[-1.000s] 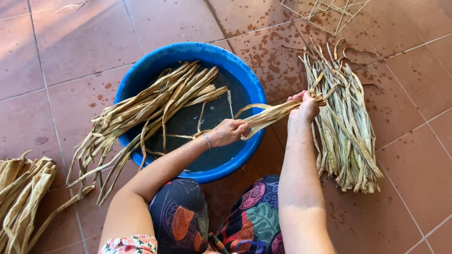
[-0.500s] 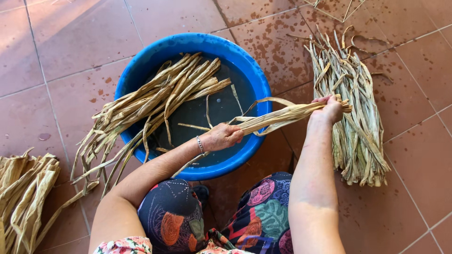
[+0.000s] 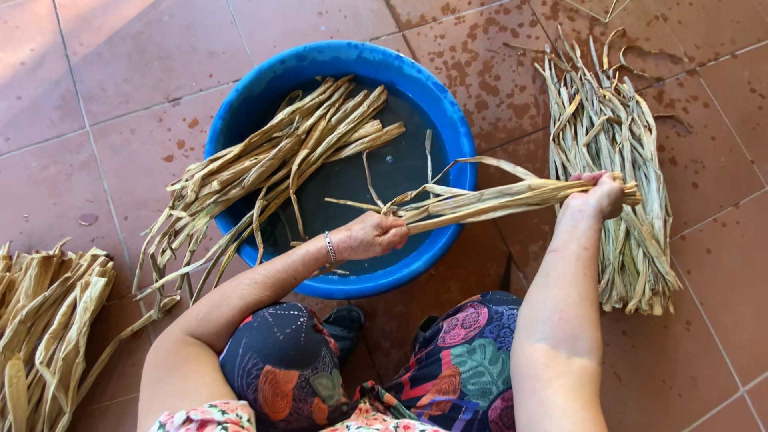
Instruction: The person sits on a tiled floor and processes dried plant fibers. They repeatedly dip bundles of fibers into a blue basin of water, separate strands by hand, and occasionally use scissors to trim ends. Processed fibers are placed in a pile on the floor.
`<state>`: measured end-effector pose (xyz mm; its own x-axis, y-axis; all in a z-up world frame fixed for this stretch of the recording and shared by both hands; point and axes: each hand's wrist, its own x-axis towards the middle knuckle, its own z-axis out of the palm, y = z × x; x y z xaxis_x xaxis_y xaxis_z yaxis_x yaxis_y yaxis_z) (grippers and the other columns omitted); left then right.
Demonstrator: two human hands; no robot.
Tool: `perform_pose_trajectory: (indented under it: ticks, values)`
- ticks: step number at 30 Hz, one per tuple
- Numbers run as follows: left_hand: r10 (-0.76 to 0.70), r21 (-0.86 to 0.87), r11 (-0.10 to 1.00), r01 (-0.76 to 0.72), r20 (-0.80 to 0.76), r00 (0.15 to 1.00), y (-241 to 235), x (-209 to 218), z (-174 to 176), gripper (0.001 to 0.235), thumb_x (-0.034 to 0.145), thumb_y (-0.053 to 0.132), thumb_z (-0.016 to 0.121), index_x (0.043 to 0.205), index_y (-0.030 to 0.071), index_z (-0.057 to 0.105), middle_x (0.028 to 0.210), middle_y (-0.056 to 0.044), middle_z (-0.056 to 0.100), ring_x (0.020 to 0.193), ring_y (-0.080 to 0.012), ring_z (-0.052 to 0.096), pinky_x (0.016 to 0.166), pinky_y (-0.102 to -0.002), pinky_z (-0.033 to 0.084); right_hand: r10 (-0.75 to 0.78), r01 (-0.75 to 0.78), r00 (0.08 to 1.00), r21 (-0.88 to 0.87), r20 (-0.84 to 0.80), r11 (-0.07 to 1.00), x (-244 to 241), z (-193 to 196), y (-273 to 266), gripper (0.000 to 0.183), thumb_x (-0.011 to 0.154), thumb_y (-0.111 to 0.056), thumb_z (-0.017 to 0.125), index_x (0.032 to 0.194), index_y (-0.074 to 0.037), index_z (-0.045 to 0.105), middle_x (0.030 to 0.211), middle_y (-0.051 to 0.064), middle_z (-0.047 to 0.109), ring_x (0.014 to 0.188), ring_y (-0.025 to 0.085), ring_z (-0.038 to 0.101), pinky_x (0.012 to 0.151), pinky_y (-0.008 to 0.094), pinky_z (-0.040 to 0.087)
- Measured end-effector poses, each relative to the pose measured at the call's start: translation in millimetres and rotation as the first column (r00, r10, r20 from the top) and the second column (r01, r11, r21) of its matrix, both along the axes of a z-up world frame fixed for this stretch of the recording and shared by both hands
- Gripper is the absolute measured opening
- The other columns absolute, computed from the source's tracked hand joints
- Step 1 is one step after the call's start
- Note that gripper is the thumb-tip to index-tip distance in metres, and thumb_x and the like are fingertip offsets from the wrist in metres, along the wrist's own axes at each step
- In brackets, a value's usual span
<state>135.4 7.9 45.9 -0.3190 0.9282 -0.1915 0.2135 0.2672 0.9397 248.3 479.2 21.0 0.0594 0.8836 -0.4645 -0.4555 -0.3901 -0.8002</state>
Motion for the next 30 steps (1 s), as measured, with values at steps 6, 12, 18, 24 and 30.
perform_pose_trajectory:
  ticks: [6, 12, 18, 24, 30]
  values:
    - [-0.015, -0.075, 0.997, 0.007, -0.110, 0.994, -18.4, -13.5, -36.7, 0.034, 0.104, 0.033, 0.050, 0.093, 0.009, 0.071, 0.079, -0.007, 0.072, 0.074, -0.0205, 0.070, 0.073, -0.037, 0.056, -0.028, 0.029, 1.000, 0.059, -0.009, 0.998, 29.7, -17.3, 33.2, 0.023, 0.094, -0.009, 0.052, 0.071, -0.009, 0.048, 0.060, 0.004, 0.053, 0.050, 0.018, 0.051, 0.056, 0.043, 0.058]
    - [0.115, -0.120, 0.980, -0.158, -0.305, 0.945, -15.1, -24.4, -117.5, 0.022, 0.095, 0.025, 0.056, 0.097, 0.013, 0.074, 0.090, -0.011, 0.077, 0.086, -0.0328, 0.073, 0.078, -0.044, 0.057, -0.030, 0.022, 0.998, 0.156, 0.047, 0.987, 29.9, 4.1, 10.0, 0.017, 0.092, -0.010, 0.057, 0.076, -0.007, 0.052, 0.064, 0.007, 0.060, 0.054, 0.021, 0.062, 0.056, 0.045, 0.063]
    - [0.021, -0.419, 0.851, -0.315, -0.573, 0.819, -16.5, -48.6, -224.5, 0.022, 0.089, 0.019, 0.061, 0.100, 0.020, 0.079, 0.100, -0.016, 0.076, 0.096, -0.0367, 0.073, 0.086, -0.047, 0.058, 0.347, -0.415, 0.908, 0.384, 0.237, 0.825, -37.5, 25.1, -62.2, 0.013, 0.100, -0.021, 0.057, 0.096, -0.009, 0.059, 0.077, 0.008, 0.073, 0.067, 0.022, 0.077, 0.062, 0.035, 0.069]
    - [-0.385, -0.785, 0.610, -0.108, -0.412, 0.826, -45.5, -51.8, -264.4, 0.024, 0.085, 0.021, 0.072, 0.109, 0.017, 0.076, 0.123, -0.011, 0.069, 0.115, -0.0330, 0.066, 0.093, -0.050, 0.056, 0.788, -0.881, 0.467, 0.287, 0.400, 0.376, -76.6, 2.4, -152.6, 0.012, 0.104, -0.015, 0.066, 0.102, -0.004, 0.062, 0.084, 0.007, 0.069, 0.074, 0.022, 0.074, 0.064, 0.035, 0.062]
    - [-0.310, -0.731, 0.662, -0.166, -0.469, 0.827, -19.0, -91.8, -187.2, 0.031, 0.077, 0.010, 0.074, 0.107, 0.011, 0.073, 0.115, -0.018, 0.073, 0.110, -0.0324, 0.072, 0.091, -0.042, 0.059, 0.855, -0.906, 0.350, 0.370, 0.383, 0.205, -84.6, -3.0, -176.4, 0.012, 0.098, -0.005, 0.068, 0.108, -0.006, 0.059, 0.090, 0.008, 0.070, 0.083, 0.024, 0.075, 0.072, 0.036, 0.064]
